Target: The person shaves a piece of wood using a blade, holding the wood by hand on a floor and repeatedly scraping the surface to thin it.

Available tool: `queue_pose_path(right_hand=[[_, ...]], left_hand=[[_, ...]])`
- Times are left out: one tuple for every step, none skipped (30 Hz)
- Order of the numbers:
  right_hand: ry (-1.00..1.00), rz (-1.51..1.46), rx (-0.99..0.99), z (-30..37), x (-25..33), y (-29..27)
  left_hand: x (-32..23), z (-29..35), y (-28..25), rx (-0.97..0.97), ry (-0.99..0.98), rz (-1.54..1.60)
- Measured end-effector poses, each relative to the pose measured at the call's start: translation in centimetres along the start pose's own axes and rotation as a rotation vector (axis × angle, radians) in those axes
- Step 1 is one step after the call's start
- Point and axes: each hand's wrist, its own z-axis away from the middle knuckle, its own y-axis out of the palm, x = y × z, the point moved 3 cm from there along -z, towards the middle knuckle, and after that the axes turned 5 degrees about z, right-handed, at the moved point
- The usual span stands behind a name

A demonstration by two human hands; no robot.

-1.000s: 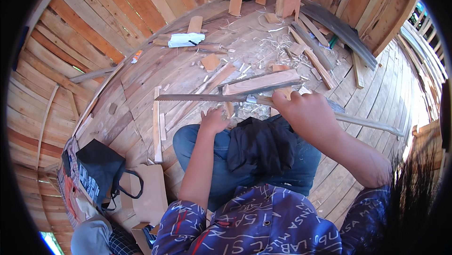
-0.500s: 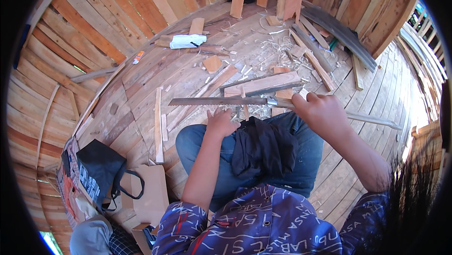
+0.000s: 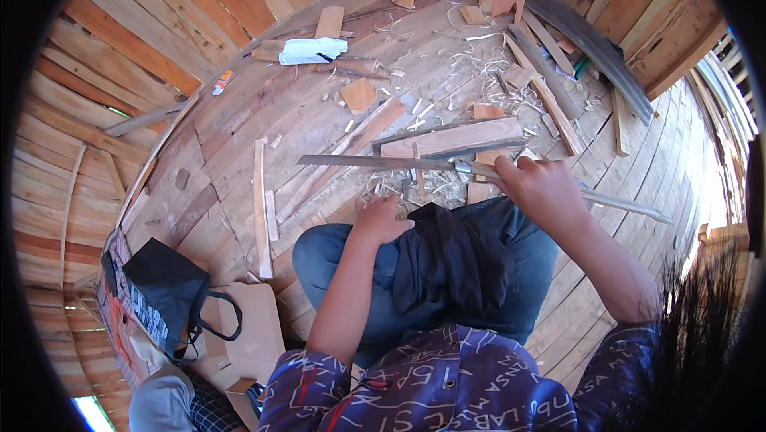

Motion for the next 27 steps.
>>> queue_pose_path(right_hand=[[0.001, -0.029, 0.007, -0.7, -0.1, 1.1], [0.010, -0.076, 0.036, -1.6, -0.2, 2.8], [0.021, -0.107, 0.072, -2.4, -0.7, 4.8], [0.024, -0.149, 0.102, -3.3, -0.9, 7.2], [0.048, -0.167, 0.133, -4.1, -1.1, 9.8], [0.074, -0.174, 0.169, -4.7, -1.6, 12.5], [0.093, -0.186, 0.196, -5.4, -1.9, 14.9], [0.110, -0.182, 0.239, -6.1, -2.1, 16.9], [0.129, -0.176, 0.283, -6.3, -2.3, 18.5], [0.152, -0.180, 0.327, -6.6, -2.2, 19.8], [0.151, -0.173, 0.359, -6.7, -2.4, 20.9], [0.149, -0.178, 0.390, -7.0, -1.8, 21.5], [0.151, -0.182, 0.422, -7.3, -1.4, 22.1], [0.169, -0.232, 0.446, -7.6, -1.3, 22.6], [0.165, -0.234, 0.441, -7.8, -1.1, 22.9], [0.163, -0.236, 0.437, -7.9, -0.9, 23.2], [0.163, -0.238, 0.432, -8.0, -0.9, 23.4], [0.165, -0.228, 0.426, -8.1, -1.0, 23.5], [0.167, -0.217, 0.421, -8.2, -1.1, 23.4], [0.170, -0.207, 0.415, -8.3, -1.2, 23.3], [0.190, -0.218, 0.392, -8.6, -1.3, 23.0], [0.211, -0.228, 0.369, -8.9, -1.4, 22.5], [0.231, -0.239, 0.346, -9.1, -1.5, 22.1], [0.265, -0.279, 0.325, -9.3, -1.7, 21.8], [0.287, -0.283, 0.340, -9.4, -1.8, 21.5], [0.309, -0.288, 0.355, -9.4, -1.8, 21.2], [0.336, -0.289, 0.366, -9.5, -2.0, 21.0]], left_hand=[[0.1, -0.2, 0.0, 0.011, -0.001, 0.021], [0.3, -0.5, 0.0, 0.021, -0.005, 0.044], [0.3, -1.3, 0.3, 0.045, 0.005, 0.082], [0.8, -1.9, 0.5, 0.064, 0.001, 0.118], [1.0, -2.5, 0.9, 0.086, 0.006, 0.162], [1.1, -3.0, 1.3, 0.095, 0.017, 0.163], [1.6, -3.3, 1.5, 0.095, 0.017, 0.162], [1.9, -3.7, 1.5, 0.089, 0.010, 0.161], [1.6, -4.0, 1.4, 0.126, -0.008, 0.182], [1.6, -4.0, 1.0, 0.167, -0.034, 0.196], [1.5, -4.2, 1.0, 0.209, -0.056, 0.209], [2.1, -4.4, 1.1, 0.211, -0.064, 0.218], [2.4, -4.7, 1.3, 0.215, -0.069, 0.225], [2.6, -5.0, 1.5, 0.220, -0.071, 0.230], [2.4, -5.1, 1.3, 0.218, -0.067, 0.237], [2.1, -5.2, 1.1, 0.217, -0.061, 0.243], [1.9, -5.2, 0.9, 0.216, -0.054, 0.247], [1.8, -5.1, 0.8, 0.223, -0.052, 0.243], [1.7, -5.0, 0.7, 0.230, -0.050, 0.238], [1.6, -5.0, 0.7, 0.238, -0.047, 0.233], [1.7, -5.1, 0.8, 0.229, -0.041, 0.229], [1.7, -5.1, 1.0, 0.220, -0.034, 0.225], [1.8, -5.0, 1.1, 0.212, -0.028, 0.221], [1.8, -5.1, 1.1, 0.205, -0.028, 0.224], [1.8, -5.0, 1.1, 0.199, -0.029, 0.226], [1.9, -5.0, 1.3, 0.193, -0.030, 0.228], [2.0, -5.1, 1.4, 0.178, -0.020, 0.232]])
